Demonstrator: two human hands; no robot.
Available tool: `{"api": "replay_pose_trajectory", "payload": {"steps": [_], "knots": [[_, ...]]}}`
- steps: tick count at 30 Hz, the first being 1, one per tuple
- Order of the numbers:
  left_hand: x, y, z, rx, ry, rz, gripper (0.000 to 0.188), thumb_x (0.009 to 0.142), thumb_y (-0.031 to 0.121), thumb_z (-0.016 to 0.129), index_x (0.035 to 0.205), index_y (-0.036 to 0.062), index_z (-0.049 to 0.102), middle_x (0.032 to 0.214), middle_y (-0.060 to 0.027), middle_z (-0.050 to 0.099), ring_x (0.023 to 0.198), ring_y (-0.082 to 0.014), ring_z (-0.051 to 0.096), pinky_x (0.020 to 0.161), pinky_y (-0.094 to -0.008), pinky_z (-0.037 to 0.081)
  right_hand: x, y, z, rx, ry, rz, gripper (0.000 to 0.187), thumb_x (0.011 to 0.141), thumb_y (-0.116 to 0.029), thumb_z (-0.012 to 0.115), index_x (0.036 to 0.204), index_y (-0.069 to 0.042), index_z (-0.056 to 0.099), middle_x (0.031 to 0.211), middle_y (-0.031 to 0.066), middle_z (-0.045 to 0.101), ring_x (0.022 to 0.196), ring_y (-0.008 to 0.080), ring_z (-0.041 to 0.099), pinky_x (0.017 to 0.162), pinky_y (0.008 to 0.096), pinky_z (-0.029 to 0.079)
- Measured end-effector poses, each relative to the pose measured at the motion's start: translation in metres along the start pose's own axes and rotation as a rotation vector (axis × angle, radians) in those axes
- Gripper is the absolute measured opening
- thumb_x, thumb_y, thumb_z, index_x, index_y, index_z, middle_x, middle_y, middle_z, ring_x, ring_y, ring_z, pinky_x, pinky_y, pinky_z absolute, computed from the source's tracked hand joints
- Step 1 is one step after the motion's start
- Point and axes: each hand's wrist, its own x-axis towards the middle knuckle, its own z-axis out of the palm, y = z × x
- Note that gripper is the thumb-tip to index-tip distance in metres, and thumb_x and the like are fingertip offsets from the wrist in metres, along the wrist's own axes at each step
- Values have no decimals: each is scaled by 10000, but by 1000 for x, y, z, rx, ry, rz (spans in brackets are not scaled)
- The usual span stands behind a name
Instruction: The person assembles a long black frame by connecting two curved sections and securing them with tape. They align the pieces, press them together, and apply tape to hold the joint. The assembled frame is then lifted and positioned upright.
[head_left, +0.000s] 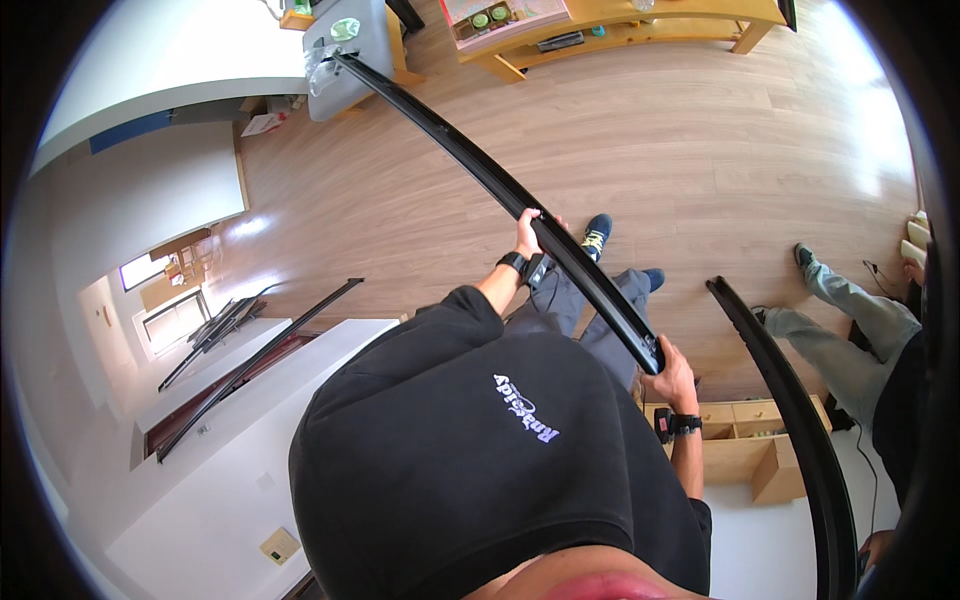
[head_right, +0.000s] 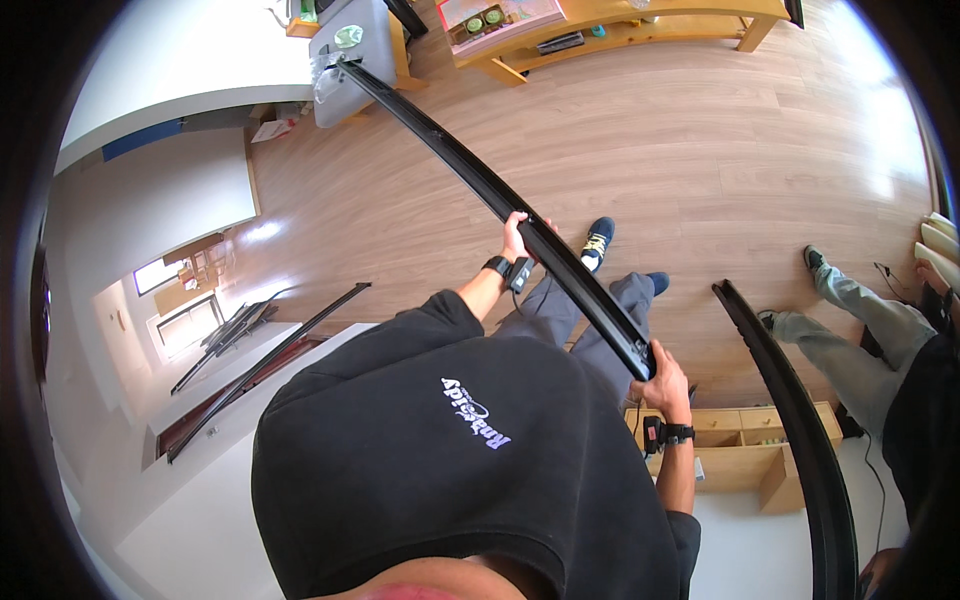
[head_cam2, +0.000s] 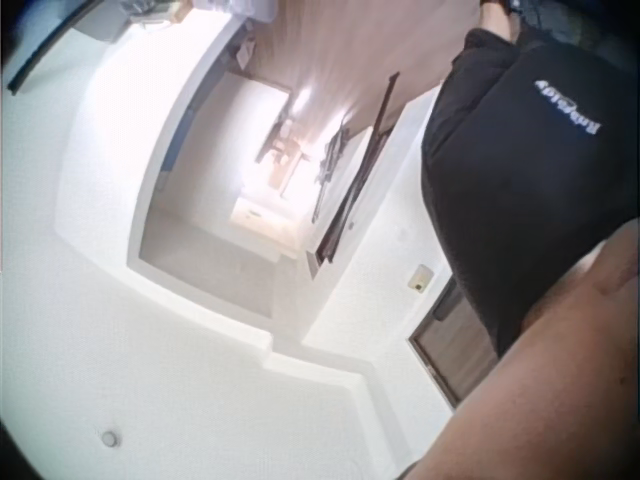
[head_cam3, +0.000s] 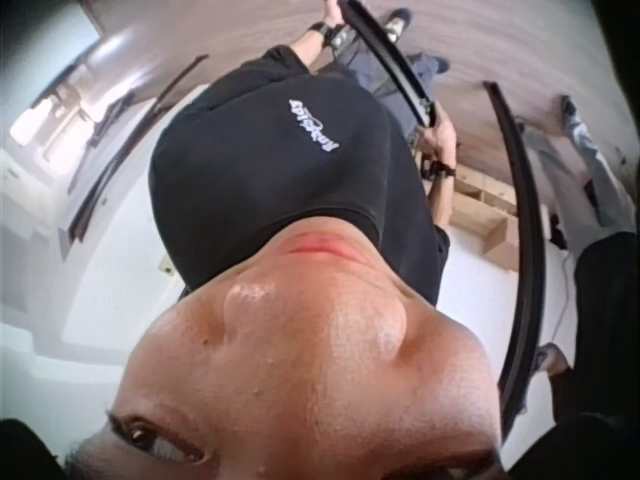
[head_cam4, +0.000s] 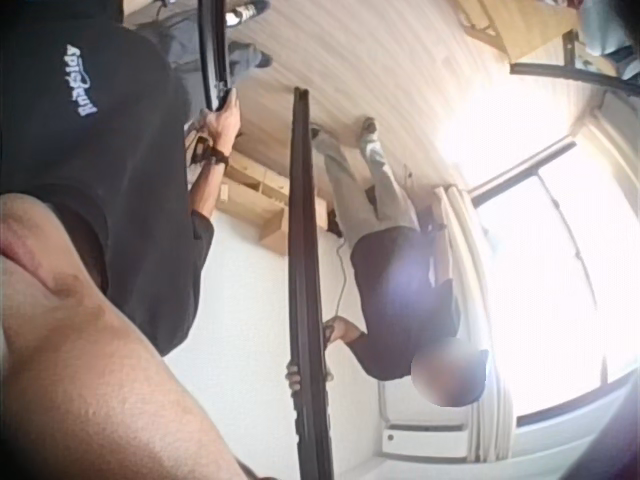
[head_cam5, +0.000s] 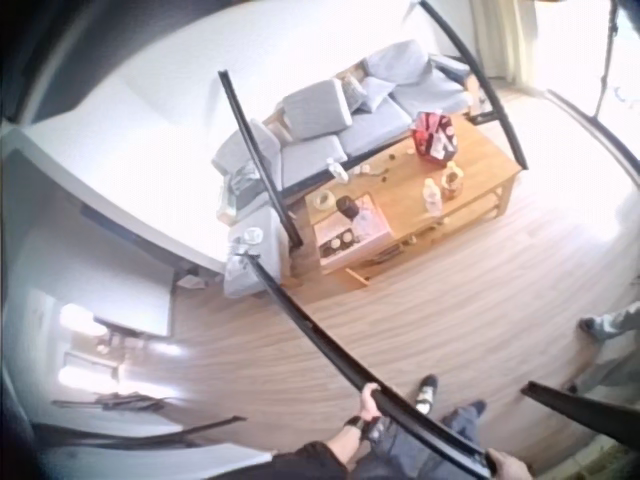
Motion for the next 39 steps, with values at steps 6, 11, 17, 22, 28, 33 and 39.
{"api": "replay_pose_trajectory", "payload": {"steps": [6,11,17,22,28,33,39], "knots": [[35,22,-3,23,64,-44,558,817,460,645,1091,-25,678,1036,-171,733,1037,-382,701,972,-513,569,34,-13,-13,-31,3,-7,984,592,-234,830,1510,-21,546,1233,238,709,1149,422,687,997,470,568],[46,28,-3,54,50,121,504,772,416,639,993,-37,644,947,-198,699,924,-413,691,874,-552,572,38,-20,-15,75,5,-43,934,612,-236,818,1480,3,571,1258,235,705,1205,423,665,1040,461,543],[49,41,-5,32,126,102,487,798,432,646,946,-31,628,901,-180,708,877,-398,697,852,-516,583,56,-19,-7,148,-61,-43,965,615,-228,838,1503,15,549,1331,273,684,1230,431,656,1067,445,531],[56,57,-10,310,43,162,509,853,459,588,910,-40,669,836,-243,734,830,-428,722,882,-507,585,62,0,8,183,-106,-122,958,632,-222,832,1509,24,536,1238,303,708,1169,457,669,1029,460,540],[17,43,28,752,381,617,540,847,384,660,1214,-9,611,1165,-186,681,971,-362,687,884,-557,605,29,31,-8,33,-44,-119,786,686,-274,802,1403,-39,585,1034,246,716,1023,432,701,889,526,565],[-73,-46,121,1723,-165,1437,1016,858,396,858,1606,-33,322,1607,-269,412,1476,-376,449,1220,-552,373,27,64,-44,-27,74,-223,608,656,-266,825,1189,-28,653,932,224,739,952,445,725,841,502,585],[-84,-160,232,2489,-1294,749,1324,567,574,990,1663,180,362,1678,-211,389,1521,-472,370,1258,-583,331,30,93,-81,-26,60,-225,512,667,-230,814,1115,-16,689,918,233,757,951,433,743,834,496,599]]}}
